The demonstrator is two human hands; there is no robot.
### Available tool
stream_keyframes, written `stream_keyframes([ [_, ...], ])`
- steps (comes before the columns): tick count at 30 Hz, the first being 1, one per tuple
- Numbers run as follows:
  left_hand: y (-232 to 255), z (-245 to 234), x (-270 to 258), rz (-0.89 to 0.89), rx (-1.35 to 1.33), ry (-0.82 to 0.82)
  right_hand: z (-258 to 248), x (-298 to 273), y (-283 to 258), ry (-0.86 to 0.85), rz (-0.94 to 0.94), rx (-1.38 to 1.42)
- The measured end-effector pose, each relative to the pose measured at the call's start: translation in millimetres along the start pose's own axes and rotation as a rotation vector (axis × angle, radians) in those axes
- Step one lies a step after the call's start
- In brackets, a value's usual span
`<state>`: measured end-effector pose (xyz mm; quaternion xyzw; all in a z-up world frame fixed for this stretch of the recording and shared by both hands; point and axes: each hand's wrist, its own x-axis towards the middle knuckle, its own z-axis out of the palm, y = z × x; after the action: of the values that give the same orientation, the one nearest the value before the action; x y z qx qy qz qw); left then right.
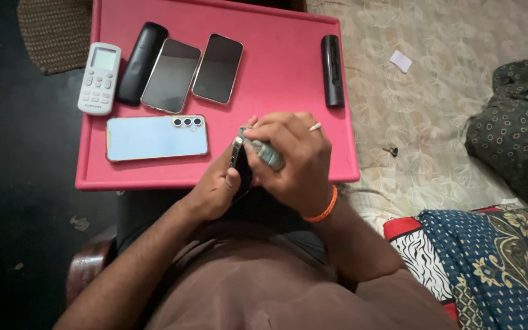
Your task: The person wipes the screens and backs of several smartphones and a remote control using a cloth. They remove a phone case, clean the phone, and then clean the case separately before placing the items back on a pink tray.
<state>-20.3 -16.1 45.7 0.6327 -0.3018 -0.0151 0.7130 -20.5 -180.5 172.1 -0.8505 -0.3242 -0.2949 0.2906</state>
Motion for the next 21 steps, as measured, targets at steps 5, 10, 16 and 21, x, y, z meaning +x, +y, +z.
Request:
stream_keyframes([
  [5, 2.3, 0.8, -3.2, -0.203, -0.181, -0.039, 8.3, -8.2, 16.8, 0.052, 0.126, -0.054],
  [10, 18.6, 4.2, 14.5, -0.031, -0.179, -0.021, 21.7, -32.1, -4.9, 0.062, 0.098, 0.118],
  [16, 32.5, 0.2, 13.9, -0.058, -0.011, -0.037, 11.9, -14.6, 6.4, 0.167, 0.030, 0.070],
  [21, 29.4, 4.4, 13.9, -0.048, 0.108, -0.039, 20.3, -19.2, 10.8, 0.216, 0.052, 0.034],
])
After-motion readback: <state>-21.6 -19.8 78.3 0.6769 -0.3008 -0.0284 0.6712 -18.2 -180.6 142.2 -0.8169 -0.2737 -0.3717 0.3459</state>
